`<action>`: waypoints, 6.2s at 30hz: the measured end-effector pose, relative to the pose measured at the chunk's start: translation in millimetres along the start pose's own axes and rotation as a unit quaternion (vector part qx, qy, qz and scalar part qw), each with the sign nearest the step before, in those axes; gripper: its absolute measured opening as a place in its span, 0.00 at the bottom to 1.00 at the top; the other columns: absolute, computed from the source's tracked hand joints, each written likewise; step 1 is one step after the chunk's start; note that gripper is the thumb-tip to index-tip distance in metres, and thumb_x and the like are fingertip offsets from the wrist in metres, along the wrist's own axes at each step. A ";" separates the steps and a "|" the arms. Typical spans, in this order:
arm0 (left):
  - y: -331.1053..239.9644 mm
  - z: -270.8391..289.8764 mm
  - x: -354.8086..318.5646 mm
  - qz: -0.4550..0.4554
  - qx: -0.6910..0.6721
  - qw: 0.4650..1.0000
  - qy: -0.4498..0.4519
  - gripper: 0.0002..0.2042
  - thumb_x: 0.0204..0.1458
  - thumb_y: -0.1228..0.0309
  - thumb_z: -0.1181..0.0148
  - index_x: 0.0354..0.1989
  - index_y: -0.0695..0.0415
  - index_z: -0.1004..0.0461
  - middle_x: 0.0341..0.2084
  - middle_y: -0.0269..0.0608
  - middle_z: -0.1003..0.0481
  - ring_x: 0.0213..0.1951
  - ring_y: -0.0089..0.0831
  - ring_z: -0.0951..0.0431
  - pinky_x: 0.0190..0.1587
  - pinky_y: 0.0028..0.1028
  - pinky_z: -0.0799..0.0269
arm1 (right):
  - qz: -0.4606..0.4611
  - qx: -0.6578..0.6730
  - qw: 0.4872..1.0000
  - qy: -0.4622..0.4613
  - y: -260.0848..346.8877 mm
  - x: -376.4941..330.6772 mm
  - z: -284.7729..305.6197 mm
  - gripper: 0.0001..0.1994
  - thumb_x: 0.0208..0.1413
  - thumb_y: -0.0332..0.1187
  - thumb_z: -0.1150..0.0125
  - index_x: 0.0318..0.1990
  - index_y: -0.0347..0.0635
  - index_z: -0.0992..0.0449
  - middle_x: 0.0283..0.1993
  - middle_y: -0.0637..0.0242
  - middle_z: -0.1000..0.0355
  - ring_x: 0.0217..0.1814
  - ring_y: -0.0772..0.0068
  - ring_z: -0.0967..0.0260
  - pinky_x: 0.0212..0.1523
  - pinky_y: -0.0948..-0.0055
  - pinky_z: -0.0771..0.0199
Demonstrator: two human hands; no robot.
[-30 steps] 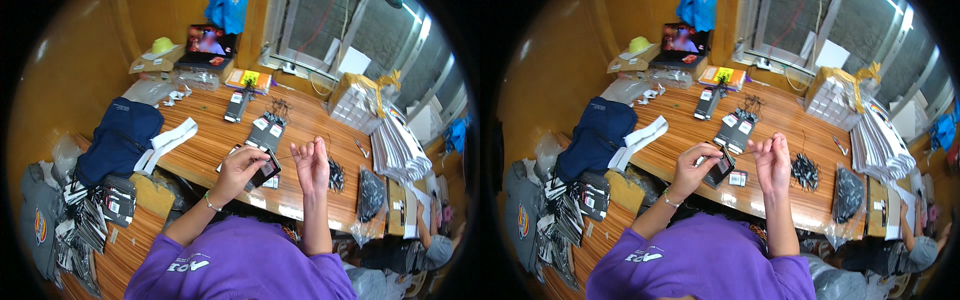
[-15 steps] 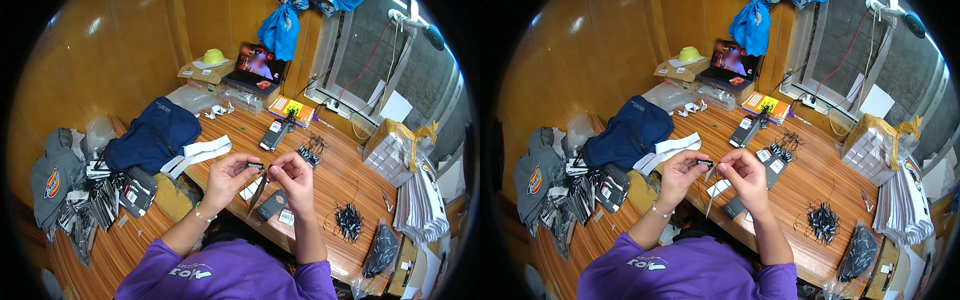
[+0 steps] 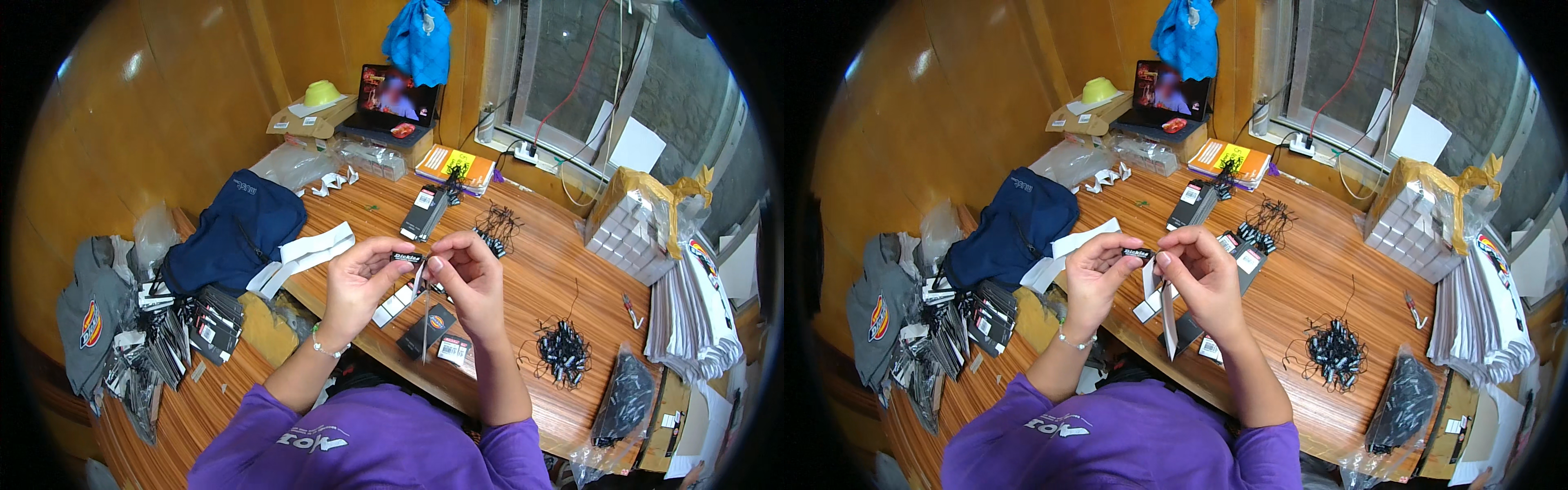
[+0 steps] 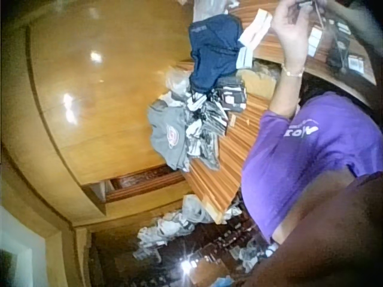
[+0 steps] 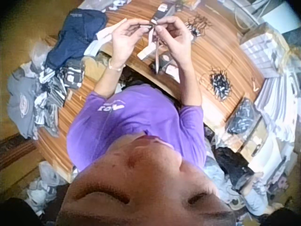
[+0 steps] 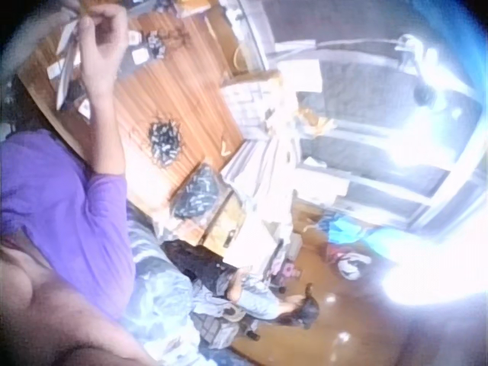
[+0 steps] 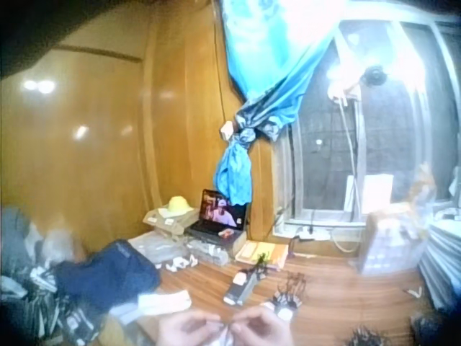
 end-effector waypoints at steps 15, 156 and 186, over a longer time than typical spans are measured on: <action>-5.4 4.1 2.0 0.049 -0.015 0.998 0.044 0.09 0.50 0.83 0.46 0.40 0.67 0.29 0.35 0.41 0.26 0.38 0.24 0.25 0.43 0.22 0.28 | 0.060 -0.067 0.995 0.032 -1.1 -3.5 4.6 0.09 0.51 0.20 0.46 0.38 0.37 0.38 0.33 0.67 0.35 0.35 0.80 0.35 0.38 0.80 0.34; 108.5 115.3 -57.7 0.281 0.564 0.759 0.165 0.05 0.35 0.78 0.39 0.24 0.65 0.24 0.21 0.51 0.25 0.26 0.36 0.22 0.32 0.29 0.27 | 0.048 -0.341 0.939 0.030 -35.8 21.5 32.3 0.10 0.51 0.34 0.42 0.31 0.33 0.29 0.25 0.67 0.31 0.28 0.79 0.37 0.32 0.79 0.35; 103.6 132.8 -58.3 0.304 0.445 0.830 0.146 0.05 0.41 0.80 0.43 0.29 0.64 0.24 0.20 0.38 0.24 0.24 0.23 0.26 0.29 0.22 0.30 | 0.040 -0.345 0.936 0.046 -32.0 20.4 27.1 0.09 0.52 0.33 0.44 0.31 0.34 0.29 0.24 0.64 0.31 0.27 0.77 0.35 0.29 0.78 0.35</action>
Point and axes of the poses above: each hand's wrist, its own x-axis towards the middle knuckle, its own z-axis out of the back of the hand, y = z × x, the point moved 1 cm from there along x, towards the middle knuckle
